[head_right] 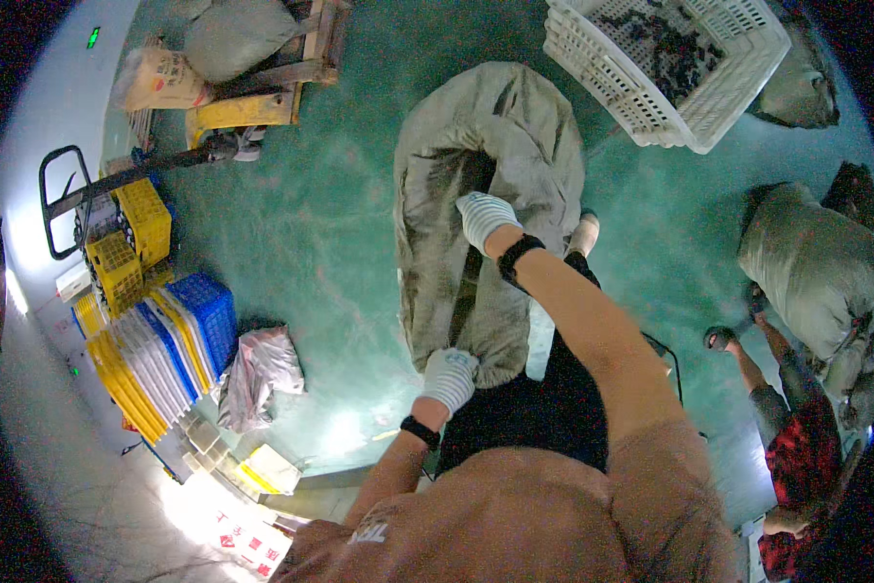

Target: Weighing and transferring small plastic parts between large bags and baskets using an industrial scale.

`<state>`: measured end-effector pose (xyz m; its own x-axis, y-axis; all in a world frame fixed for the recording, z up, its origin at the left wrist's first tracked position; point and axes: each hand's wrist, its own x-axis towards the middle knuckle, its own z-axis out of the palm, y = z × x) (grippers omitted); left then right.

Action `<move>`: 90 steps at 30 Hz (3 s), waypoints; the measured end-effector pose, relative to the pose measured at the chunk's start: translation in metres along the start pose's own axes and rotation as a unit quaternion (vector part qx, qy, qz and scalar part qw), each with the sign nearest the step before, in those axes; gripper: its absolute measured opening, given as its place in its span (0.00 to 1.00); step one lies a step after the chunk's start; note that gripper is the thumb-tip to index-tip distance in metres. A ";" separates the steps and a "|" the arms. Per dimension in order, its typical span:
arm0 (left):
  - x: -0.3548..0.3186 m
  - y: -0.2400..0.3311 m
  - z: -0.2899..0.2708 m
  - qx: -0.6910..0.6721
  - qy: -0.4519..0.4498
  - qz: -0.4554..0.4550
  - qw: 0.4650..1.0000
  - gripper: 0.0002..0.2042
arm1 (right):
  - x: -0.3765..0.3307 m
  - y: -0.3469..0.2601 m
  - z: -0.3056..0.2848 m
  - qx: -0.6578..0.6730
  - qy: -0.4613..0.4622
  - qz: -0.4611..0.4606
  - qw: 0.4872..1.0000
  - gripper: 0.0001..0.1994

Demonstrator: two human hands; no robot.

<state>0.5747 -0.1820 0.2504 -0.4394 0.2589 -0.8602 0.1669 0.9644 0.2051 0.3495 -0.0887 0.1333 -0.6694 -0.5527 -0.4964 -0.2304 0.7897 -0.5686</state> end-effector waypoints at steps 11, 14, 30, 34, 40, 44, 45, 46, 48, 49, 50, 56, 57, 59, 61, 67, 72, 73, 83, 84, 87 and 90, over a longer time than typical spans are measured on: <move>0.028 0.014 0.037 -0.065 -0.148 -0.061 0.985 0.12 | -0.124 0.107 0.185 -0.116 -0.232 0.025 0.966 0.12; 0.004 -0.012 0.069 -0.077 -0.057 -0.062 0.993 0.14 | -0.094 0.072 0.125 -0.086 -0.353 0.096 0.927 0.12; -0.003 -0.071 0.078 -0.215 0.031 -0.125 0.968 0.16 | -0.060 0.095 0.100 0.103 -0.280 0.230 0.926 0.25; 0.001 -0.047 0.046 -0.240 0.086 -0.084 0.963 0.12 | -0.086 0.123 0.114 0.334 0.020 0.277 0.901 0.27; -0.011 -0.044 0.042 -0.218 0.108 -0.038 0.969 0.11 | -0.106 0.046 0.011 0.076 0.200 0.034 0.976 0.19; -0.009 -0.049 0.041 -0.192 0.061 -0.017 0.979 0.10 | -0.130 -0.007 -0.022 0.058 0.155 -0.112 0.980 0.16; -0.008 -0.043 0.031 -0.185 0.072 0.004 0.980 0.10 | -0.136 -0.013 -0.023 0.079 0.139 -0.097 0.982 0.17; -0.009 -0.034 0.019 -0.190 0.080 0.020 0.978 0.10 | -0.146 -0.017 -0.025 0.079 0.168 -0.077 0.980 0.16; -0.015 -0.066 0.051 -0.275 0.112 0.020 0.955 0.10 | -0.146 -0.057 -0.038 0.158 0.167 -0.045 0.972 0.17; -0.008 -0.071 0.053 -0.265 0.108 0.028 0.958 0.11 | -0.153 -0.069 -0.044 0.218 0.186 -0.043 0.957 0.17; -0.004 -0.076 0.052 -0.254 0.105 0.036 0.961 0.12 | -0.158 -0.082 -0.056 0.255 0.185 -0.044 0.948 0.17; 0.016 -0.078 0.027 -0.093 0.094 0.091 0.987 0.12 | -0.171 -0.077 -0.041 0.374 0.207 -0.031 0.903 0.24; 0.005 -0.023 -0.026 -0.009 0.067 0.111 0.991 0.12 | -0.196 -0.052 -0.048 0.342 0.240 0.022 0.908 0.28; 0.014 -0.048 -0.020 0.015 0.092 0.102 0.990 0.12 | -0.211 -0.070 -0.066 0.354 0.234 0.009 0.905 0.26; 0.029 -0.063 -0.017 0.023 0.086 0.086 0.992 0.12 | -0.221 -0.063 -0.064 0.345 0.267 -0.004 0.900 0.25; 0.052 -0.030 -0.050 0.037 0.065 0.126 0.989 0.12 | -0.272 -0.078 -0.097 0.488 0.241 0.053 0.837 0.26; 0.056 -0.024 -0.058 0.048 0.061 0.143 0.987 0.13 | -0.266 -0.091 -0.091 0.431 0.263 0.032 0.863 0.25; 0.055 -0.026 -0.058 0.046 0.059 0.143 0.987 0.13 | -0.266 -0.092 -0.091 0.431 0.264 0.030 0.863 0.25; 0.033 -0.038 -0.051 -0.008 0.074 0.158 0.985 0.13 | -0.255 -0.086 -0.086 0.407 0.250 0.019 0.878 0.29; 0.028 -0.039 -0.048 -0.021 0.081 0.162 0.983 0.13 | -0.256 -0.088 -0.088 0.403 0.254 0.011 0.879 0.29; 0.025 -0.042 -0.044 -0.012 0.085 0.176 0.981 0.14 | -0.272 -0.107 -0.105 0.455 0.240 0.013 0.857 0.27; 0.019 -0.025 -0.055 -0.004 0.052 0.145 0.988 0.14 | -0.253 -0.085 -0.088 0.426 0.246 0.050 0.869 0.27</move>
<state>0.5134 -0.1980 0.2548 -0.4626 0.5273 -0.7127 0.2918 0.8497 0.4392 0.4761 0.0076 0.3649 -0.9254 -0.1460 -0.3497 0.3127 0.2270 -0.9223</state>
